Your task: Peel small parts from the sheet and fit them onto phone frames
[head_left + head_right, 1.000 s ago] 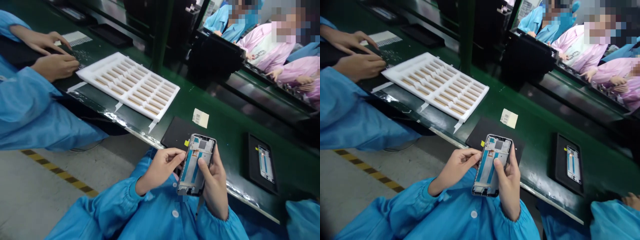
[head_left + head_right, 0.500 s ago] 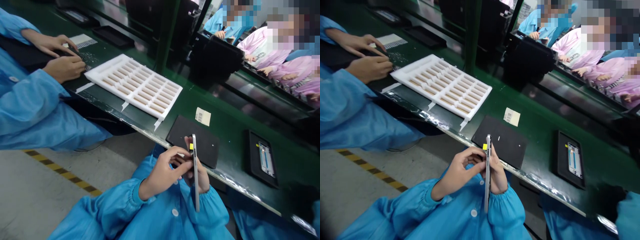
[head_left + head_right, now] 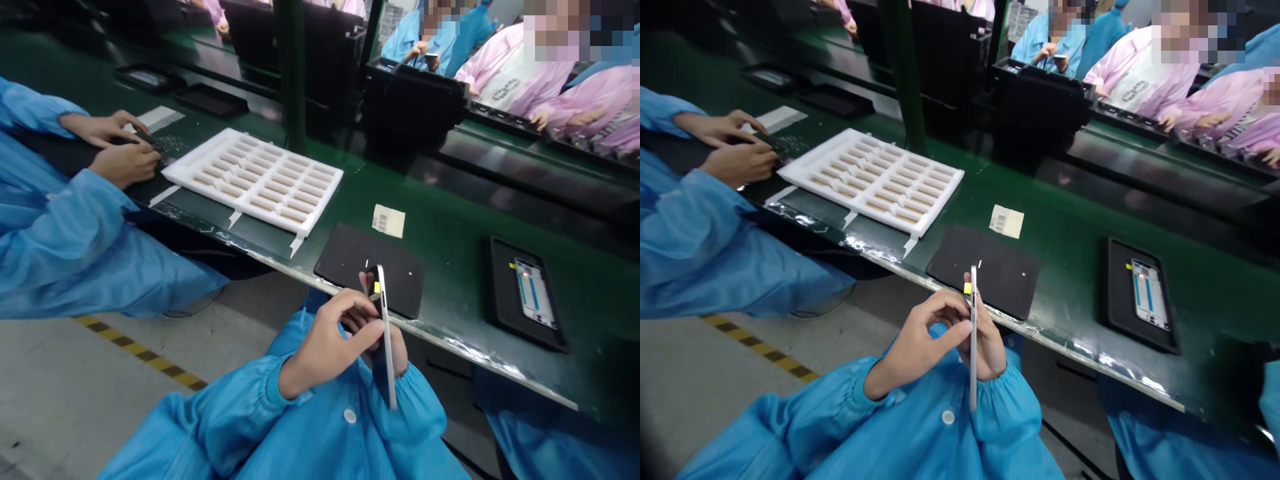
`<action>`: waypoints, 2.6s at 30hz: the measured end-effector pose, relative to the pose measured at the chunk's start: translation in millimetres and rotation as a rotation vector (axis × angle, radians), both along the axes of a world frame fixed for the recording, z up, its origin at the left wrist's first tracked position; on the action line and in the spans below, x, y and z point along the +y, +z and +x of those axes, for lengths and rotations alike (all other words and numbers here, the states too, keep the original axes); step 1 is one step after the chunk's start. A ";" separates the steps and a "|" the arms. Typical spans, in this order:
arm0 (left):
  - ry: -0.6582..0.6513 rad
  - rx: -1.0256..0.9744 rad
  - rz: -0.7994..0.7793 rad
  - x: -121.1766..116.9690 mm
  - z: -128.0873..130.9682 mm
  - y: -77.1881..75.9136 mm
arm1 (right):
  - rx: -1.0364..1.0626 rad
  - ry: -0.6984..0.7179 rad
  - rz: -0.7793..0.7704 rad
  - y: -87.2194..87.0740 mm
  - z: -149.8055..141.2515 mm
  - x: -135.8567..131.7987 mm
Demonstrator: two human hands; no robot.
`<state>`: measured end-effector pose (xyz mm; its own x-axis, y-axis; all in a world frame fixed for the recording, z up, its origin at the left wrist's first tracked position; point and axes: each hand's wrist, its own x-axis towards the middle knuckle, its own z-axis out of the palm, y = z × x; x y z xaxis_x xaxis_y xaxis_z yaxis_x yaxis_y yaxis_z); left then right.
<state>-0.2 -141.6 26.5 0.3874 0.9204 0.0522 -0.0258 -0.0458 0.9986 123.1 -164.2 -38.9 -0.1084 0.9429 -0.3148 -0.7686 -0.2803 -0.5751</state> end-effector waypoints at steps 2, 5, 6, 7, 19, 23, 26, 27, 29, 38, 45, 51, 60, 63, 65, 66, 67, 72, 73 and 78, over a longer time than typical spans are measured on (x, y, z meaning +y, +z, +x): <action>-0.011 0.030 0.031 -2.5 7.9 1.6 | 0.049 -0.018 0.018 0.4 4.9 -4.1; -0.033 0.094 0.057 -5.8 20.0 3.7 | 0.093 -0.042 0.040 3.2 13.9 -11.3; -0.043 0.119 0.060 -6.8 23.9 4.4 | 0.098 -0.054 0.041 4.1 17.5 -14.0; -0.055 0.143 0.062 -7.9 27.8 5.2 | 0.099 -0.068 0.038 4.9 21.3 -16.9; 0.004 0.322 0.108 -4.1 69.8 -20.0 | -0.621 -0.457 0.113 24.0 79.2 -32.4; 0.176 0.486 0.375 19.2 66.9 -56.8 | -1.490 -0.263 0.182 52.0 106.2 -0.3; 0.282 0.543 0.483 30.4 57.6 -77.2 | -1.966 0.109 0.219 68.3 113.9 34.7; 0.296 0.559 0.515 32.2 54.7 -82.5 | -2.074 0.221 0.236 71.3 113.5 45.5; 0.318 0.583 0.563 33.5 50.8 -92.3 | -2.203 0.384 0.291 74.2 109.6 62.4; 0.441 0.530 0.635 32.6 59.7 -119.8 | -2.224 0.448 0.421 81.8 112.3 84.9; 0.630 0.394 0.512 11.0 51.5 -109.3 | -0.722 -0.058 0.436 68.5 85.4 122.5; 0.829 0.298 0.346 -16.5 12.7 -128.0 | -0.336 0.256 0.285 53.9 8.1 139.8; 0.947 0.200 0.159 -10.5 -55.4 -157.4 | -0.200 0.274 0.258 47.8 -86.1 166.3; 0.932 0.149 0.113 3.6 -73.6 -159.9 | -0.208 0.226 0.232 44.1 -101.4 167.4; 0.916 0.110 0.085 13.0 -84.4 -160.1 | -0.220 0.186 0.213 42.9 -109.2 167.6; 0.907 0.090 0.073 17.5 -89.5 -159.7 | -0.224 0.164 0.204 42.7 -112.6 167.8; 0.898 0.071 0.062 21.9 -94.4 -159.0 | -0.226 0.141 0.195 42.7 -115.6 167.8; 0.868 -0.004 -0.003 38.2 -113.0 -147.4 | -0.245 0.038 0.164 45.8 -123.4 159.0; 0.862 -0.013 -0.018 39.7 -114.9 -141.9 | -0.252 0.025 0.159 46.3 -123.8 154.4; 0.745 -0.129 -0.085 38.5 -117.1 -88.8 | -0.348 -0.041 0.098 44.3 -127.1 121.6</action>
<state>-117.3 -103.0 -62.3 -0.3423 0.9392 -0.0277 -0.1352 -0.0200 0.9906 -4.0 -42.7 5.4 0.0279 0.9719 -0.2338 -0.5314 -0.1837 -0.8270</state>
